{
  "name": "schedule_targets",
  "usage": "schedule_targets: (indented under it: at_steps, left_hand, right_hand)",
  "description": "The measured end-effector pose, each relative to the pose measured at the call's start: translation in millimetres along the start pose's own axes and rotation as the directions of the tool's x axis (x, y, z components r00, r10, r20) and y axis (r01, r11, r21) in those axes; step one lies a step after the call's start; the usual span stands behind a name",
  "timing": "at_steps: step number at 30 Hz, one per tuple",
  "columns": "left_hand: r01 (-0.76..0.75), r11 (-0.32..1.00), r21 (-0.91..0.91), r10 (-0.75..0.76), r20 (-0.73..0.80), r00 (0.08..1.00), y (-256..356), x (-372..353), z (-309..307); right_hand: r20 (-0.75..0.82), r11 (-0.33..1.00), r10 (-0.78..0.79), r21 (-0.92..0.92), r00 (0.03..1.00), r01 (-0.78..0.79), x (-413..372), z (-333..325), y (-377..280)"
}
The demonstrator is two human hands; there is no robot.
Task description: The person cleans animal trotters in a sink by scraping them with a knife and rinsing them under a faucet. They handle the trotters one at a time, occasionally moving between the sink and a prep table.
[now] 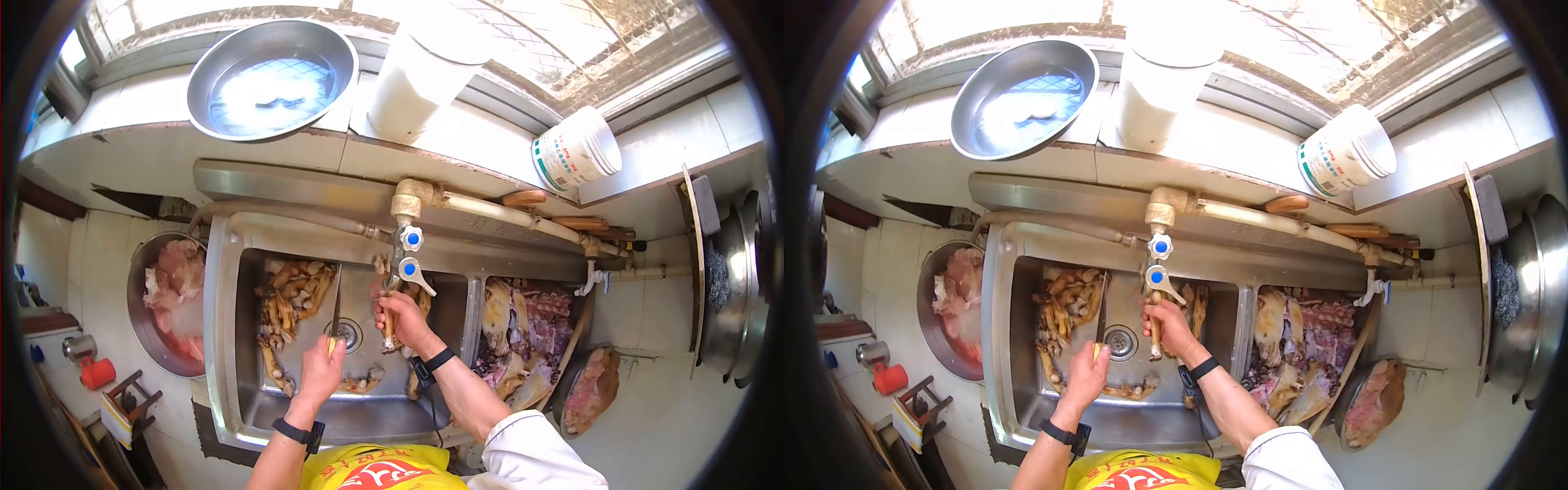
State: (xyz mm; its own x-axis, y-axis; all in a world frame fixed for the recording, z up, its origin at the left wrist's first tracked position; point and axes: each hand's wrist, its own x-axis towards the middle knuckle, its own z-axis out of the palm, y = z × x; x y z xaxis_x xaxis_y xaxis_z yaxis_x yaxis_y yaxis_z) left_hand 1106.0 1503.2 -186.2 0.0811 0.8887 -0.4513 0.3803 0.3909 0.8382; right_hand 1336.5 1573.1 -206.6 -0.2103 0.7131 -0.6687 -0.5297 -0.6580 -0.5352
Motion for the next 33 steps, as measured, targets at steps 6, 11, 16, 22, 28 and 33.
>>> schedule_targets:
  at_steps: [6,11,16,22,28,33]
  left_hand:
    - [0.043,0.994,-0.104,-0.037,0.054,0.998,14,-11,8]
    - [0.022,0.997,-0.068,-0.014,0.107,0.994,14,-23,2]
    - [-0.003,0.995,-0.099,0.014,0.108,0.994,5,-29,2]
    - [0.291,0.873,-0.393,-0.172,0.311,0.935,35,-28,-11]
    - [0.27,0.896,-0.352,-0.219,0.178,0.959,51,6,-19]
    - [0.08,0.988,-0.128,-0.091,-0.077,0.993,27,24,7]
  right_hand:
    - [0.027,0.981,0.078,-0.179,0.997,-0.072,-12,16,-5]
    - [0.052,0.972,0.099,-0.22,0.994,-0.085,-19,30,-4]
    - [0.01,0.956,0.093,-0.282,0.996,-0.087,-20,36,5]
    - [-0.108,0.909,0.055,-0.407,0.993,-0.095,-23,43,11]
    - [0.12,0.582,-0.155,-0.791,0.981,0.189,-39,25,47]
    - [0.027,0.663,-0.127,-0.741,0.992,0.105,-63,62,46]
